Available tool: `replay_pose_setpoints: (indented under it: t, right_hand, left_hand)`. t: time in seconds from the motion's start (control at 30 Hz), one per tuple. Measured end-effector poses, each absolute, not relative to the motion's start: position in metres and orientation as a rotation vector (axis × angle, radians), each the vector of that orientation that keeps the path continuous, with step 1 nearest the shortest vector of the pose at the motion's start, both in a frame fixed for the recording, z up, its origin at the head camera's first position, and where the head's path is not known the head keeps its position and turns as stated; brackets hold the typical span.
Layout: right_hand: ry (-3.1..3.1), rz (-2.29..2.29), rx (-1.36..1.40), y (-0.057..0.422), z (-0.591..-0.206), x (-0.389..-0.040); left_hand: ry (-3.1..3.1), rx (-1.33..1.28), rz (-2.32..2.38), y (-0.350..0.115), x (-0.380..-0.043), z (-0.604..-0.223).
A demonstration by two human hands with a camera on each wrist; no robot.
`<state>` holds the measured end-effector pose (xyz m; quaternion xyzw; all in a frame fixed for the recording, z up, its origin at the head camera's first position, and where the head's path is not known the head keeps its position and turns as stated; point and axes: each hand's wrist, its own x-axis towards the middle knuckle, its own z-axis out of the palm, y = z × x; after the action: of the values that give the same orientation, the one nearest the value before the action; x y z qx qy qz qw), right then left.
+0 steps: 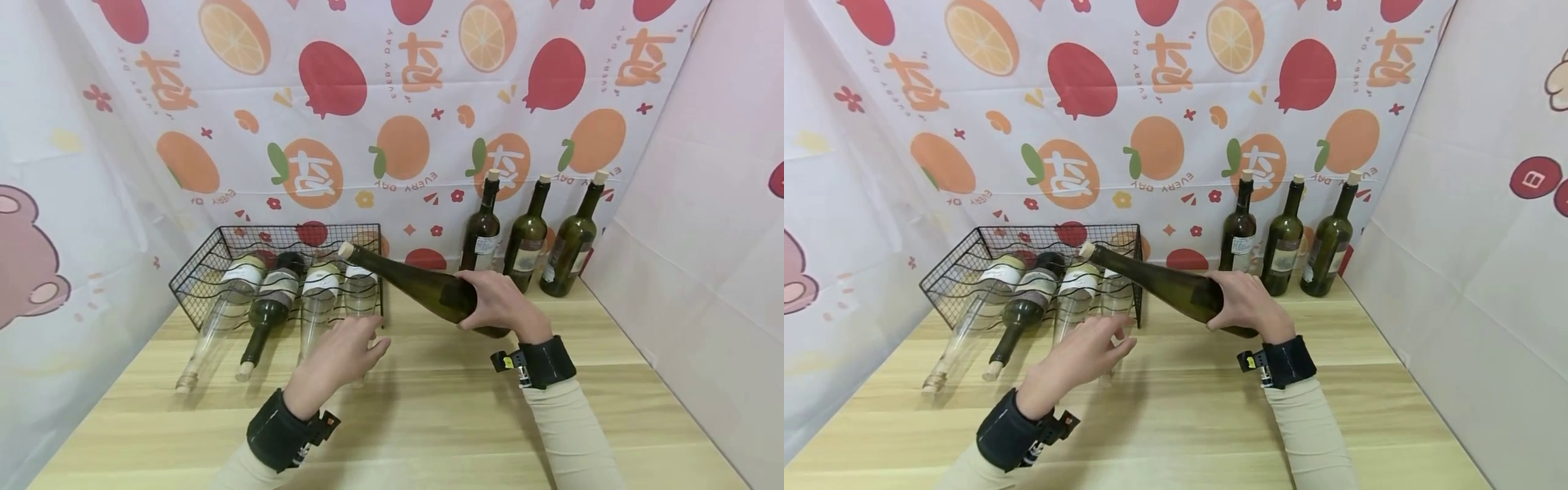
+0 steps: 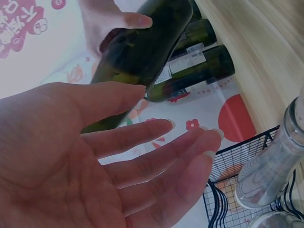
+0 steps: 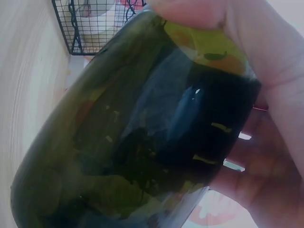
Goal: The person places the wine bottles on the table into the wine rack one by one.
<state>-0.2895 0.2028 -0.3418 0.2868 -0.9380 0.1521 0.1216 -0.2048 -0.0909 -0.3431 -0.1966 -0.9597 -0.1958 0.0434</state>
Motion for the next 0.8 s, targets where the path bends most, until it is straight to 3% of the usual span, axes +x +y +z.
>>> replay_pose_setpoints:
  t: [0.8]
  right_hand:
    - [-2.813, 0.279, 0.922, 0.188, -0.349, -0.288]
  left_hand:
    - [-2.884, -0.623, -0.628, -0.086, -0.198, -0.337]
